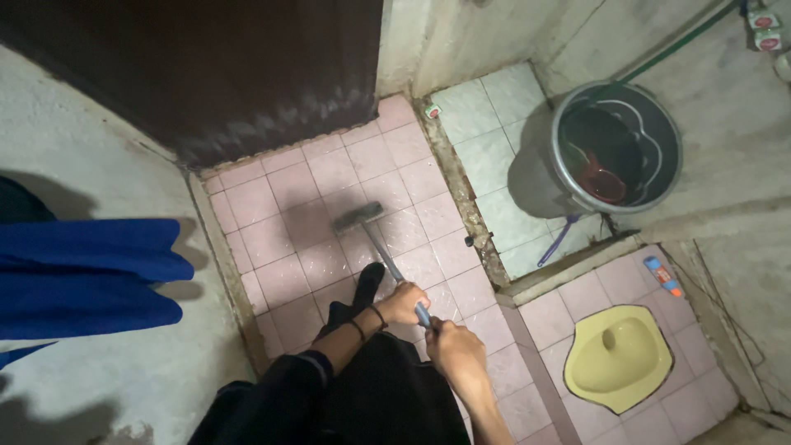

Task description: The person scrapes and pushes water across the tiled bathroom floor using a floor squeegee.

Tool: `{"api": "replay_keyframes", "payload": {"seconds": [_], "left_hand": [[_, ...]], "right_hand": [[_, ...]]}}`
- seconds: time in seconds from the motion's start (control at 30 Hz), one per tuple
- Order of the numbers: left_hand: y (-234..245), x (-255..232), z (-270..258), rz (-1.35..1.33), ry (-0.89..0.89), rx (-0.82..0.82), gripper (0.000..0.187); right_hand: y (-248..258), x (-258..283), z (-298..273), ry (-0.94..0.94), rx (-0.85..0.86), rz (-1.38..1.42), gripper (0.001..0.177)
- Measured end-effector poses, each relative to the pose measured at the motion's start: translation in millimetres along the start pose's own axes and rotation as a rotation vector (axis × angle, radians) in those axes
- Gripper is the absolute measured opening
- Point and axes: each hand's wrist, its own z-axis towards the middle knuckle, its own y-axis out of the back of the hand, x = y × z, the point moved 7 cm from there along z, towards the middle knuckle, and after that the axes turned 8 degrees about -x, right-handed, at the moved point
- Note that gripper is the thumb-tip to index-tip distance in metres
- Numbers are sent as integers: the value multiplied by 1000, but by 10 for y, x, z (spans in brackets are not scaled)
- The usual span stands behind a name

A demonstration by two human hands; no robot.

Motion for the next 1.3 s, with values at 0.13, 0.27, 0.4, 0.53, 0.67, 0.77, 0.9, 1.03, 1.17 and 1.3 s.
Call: {"api": "replay_keyframes", "payload": {"seconds": [0.13, 0.27, 0.4, 0.53, 0.67, 0.77, 0.9, 1.03, 1.17, 1.3], "left_hand": [[-14, 330, 139, -156, 299, 106, 23], [178, 458, 335, 72, 143, 49, 27], [160, 482, 296, 107, 187, 161, 23], [-14, 215, 33, -15, 260, 243, 26], [67, 140, -97, -88, 225, 71, 22], [174, 242, 28, -12, 158, -4, 24], [290, 512, 195, -65, 226, 28, 23], [265, 536, 168, 5, 229, 161, 21], [36, 340, -83, -128, 436, 331, 19], [157, 11, -143, -81, 106, 51, 24]], "right_hand": [[-135, 10, 243, 53, -146, -189, 42], [-189, -3, 550, -8, -76, -21, 38], [-101, 129, 358, -33, 35, 34, 37], [169, 184, 27, -8, 127, 54, 37], [144, 240, -20, 48, 60, -22, 34], [-7, 218, 230, 68, -26, -69, 36], [-167, 181, 575, 81, -115, -36, 36], [-133, 281, 526, 119, -72, -88, 39], [106, 303, 75, 85, 155, -7, 32], [94, 251, -35, 19, 244, -81, 30]]}}
